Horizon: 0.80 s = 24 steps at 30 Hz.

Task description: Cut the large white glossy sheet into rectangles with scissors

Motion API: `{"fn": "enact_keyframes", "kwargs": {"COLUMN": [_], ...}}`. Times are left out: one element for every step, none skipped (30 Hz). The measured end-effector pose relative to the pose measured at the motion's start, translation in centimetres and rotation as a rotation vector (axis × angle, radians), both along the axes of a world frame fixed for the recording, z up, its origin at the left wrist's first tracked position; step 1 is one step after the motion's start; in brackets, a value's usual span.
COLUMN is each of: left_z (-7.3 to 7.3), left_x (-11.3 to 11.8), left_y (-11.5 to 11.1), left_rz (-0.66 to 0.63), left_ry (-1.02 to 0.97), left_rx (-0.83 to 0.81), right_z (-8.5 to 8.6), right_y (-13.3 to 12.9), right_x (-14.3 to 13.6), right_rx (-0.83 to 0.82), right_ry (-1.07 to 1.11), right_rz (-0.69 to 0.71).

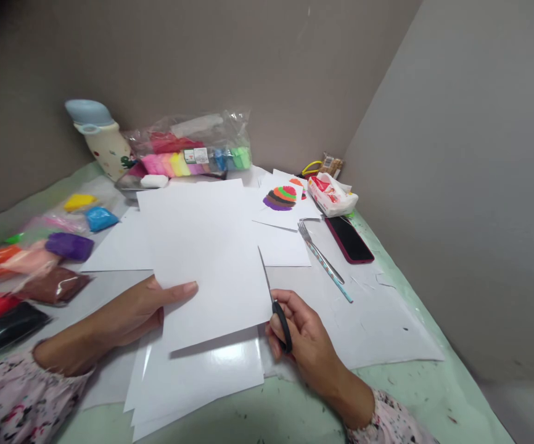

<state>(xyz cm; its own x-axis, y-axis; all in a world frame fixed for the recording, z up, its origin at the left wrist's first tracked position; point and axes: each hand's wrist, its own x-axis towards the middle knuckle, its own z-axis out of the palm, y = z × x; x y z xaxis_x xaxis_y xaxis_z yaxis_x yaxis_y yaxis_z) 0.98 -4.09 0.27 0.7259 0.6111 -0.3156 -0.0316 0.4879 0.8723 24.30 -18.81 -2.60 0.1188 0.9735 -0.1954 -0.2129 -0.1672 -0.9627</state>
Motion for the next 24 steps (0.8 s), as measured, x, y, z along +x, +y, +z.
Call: {"fn": "enact_keyframes", "kwargs": {"left_z": [0.0, 0.0, 0.0, 0.0, 0.0, 0.0, 0.0, 0.0, -0.1, -0.1, -0.2, -0.2, -0.3, -0.3, -0.3, -0.2, -0.1, 0.0, 0.2, 0.4, 0.7, 0.9, 1.0, 1.1], "left_x": [0.0, 0.0, -0.1, -0.1, 0.0, 0.0, 0.0, 0.0, 0.0, 0.0, 0.0, 0.0, -0.1, -0.1, -0.2, -0.3, -0.4, -0.5, -0.6, -0.6, -0.6, -0.6, -0.6, -0.5], "left_y": [0.0, -0.1, -0.1, -0.1, -0.1, 0.0, 0.0, 0.0, 0.1, 0.1, 0.1, 0.1, 0.1, 0.1, 0.1, 0.1, 0.2, 0.2, 0.3, 0.3, 0.4, 0.4, 0.4, 0.5], "left_rz": [-0.007, -0.013, -0.018, -0.022, -0.024, -0.027, -0.031, -0.035, -0.037, -0.038, -0.037, -0.039, -0.042, -0.043, -0.041, -0.035, -0.022, 0.000, 0.028, 0.056, 0.084, 0.113, 0.131, 0.139], "left_ry": [0.001, 0.002, 0.003, 0.003, -0.001, -0.006, -0.012, -0.016, -0.018, -0.018, -0.015, -0.009, -0.004, 0.000, -0.002, -0.007, -0.018, -0.033, -0.051, -0.069, -0.086, -0.100, -0.109, -0.113], "left_rx": [0.002, 0.003, 0.002, 0.002, 0.004, 0.006, 0.009, 0.013, 0.016, 0.018, 0.019, 0.019, 0.019, 0.019, 0.017, 0.013, 0.005, -0.007, -0.026, -0.049, -0.075, -0.098, -0.116, -0.127], "right_z": [0.0, 0.1, 0.1, 0.0, 0.0, 0.0, 0.0, 0.0, 0.0, 0.0, 0.1, 0.1, 0.1, 0.2, 0.2, 0.1, 0.1, 0.0, -0.2, -0.3, -0.4, -0.5, -0.7, -0.8], "right_y": [0.0, 0.0, 0.0, 0.0, 0.0, 0.0, 0.0, 0.0, 0.0, 0.0, -0.1, -0.1, -0.1, -0.1, -0.1, -0.1, -0.1, -0.1, -0.2, -0.2, -0.2, -0.2, -0.2, -0.2], "right_x": [0.0, 0.0, 0.0, 0.0, 0.0, 0.0, -0.1, -0.1, -0.1, -0.1, -0.1, -0.1, -0.1, -0.1, -0.1, -0.1, -0.1, 0.0, 0.0, 0.0, 0.0, 0.1, 0.1, 0.2], "right_rx": [0.004, 0.010, 0.013, 0.012, 0.012, 0.010, 0.009, 0.009, 0.010, 0.010, 0.006, 0.001, -0.001, 0.000, 0.003, 0.006, 0.009, 0.011, 0.010, 0.009, 0.009, 0.012, 0.016, 0.020], "right_ry": [0.001, 0.002, 0.005, 0.007, 0.012, 0.019, 0.027, 0.034, 0.037, 0.037, 0.034, 0.030, 0.025, 0.023, 0.023, 0.026, 0.031, 0.037, 0.045, 0.054, 0.059, 0.062, 0.063, 0.062], "right_rz": [-0.003, -0.008, -0.011, -0.012, -0.012, -0.011, -0.011, -0.012, -0.012, -0.013, -0.011, -0.009, -0.009, -0.010, -0.012, -0.014, -0.016, -0.018, -0.020, -0.022, -0.025, -0.027, -0.027, -0.026]}}
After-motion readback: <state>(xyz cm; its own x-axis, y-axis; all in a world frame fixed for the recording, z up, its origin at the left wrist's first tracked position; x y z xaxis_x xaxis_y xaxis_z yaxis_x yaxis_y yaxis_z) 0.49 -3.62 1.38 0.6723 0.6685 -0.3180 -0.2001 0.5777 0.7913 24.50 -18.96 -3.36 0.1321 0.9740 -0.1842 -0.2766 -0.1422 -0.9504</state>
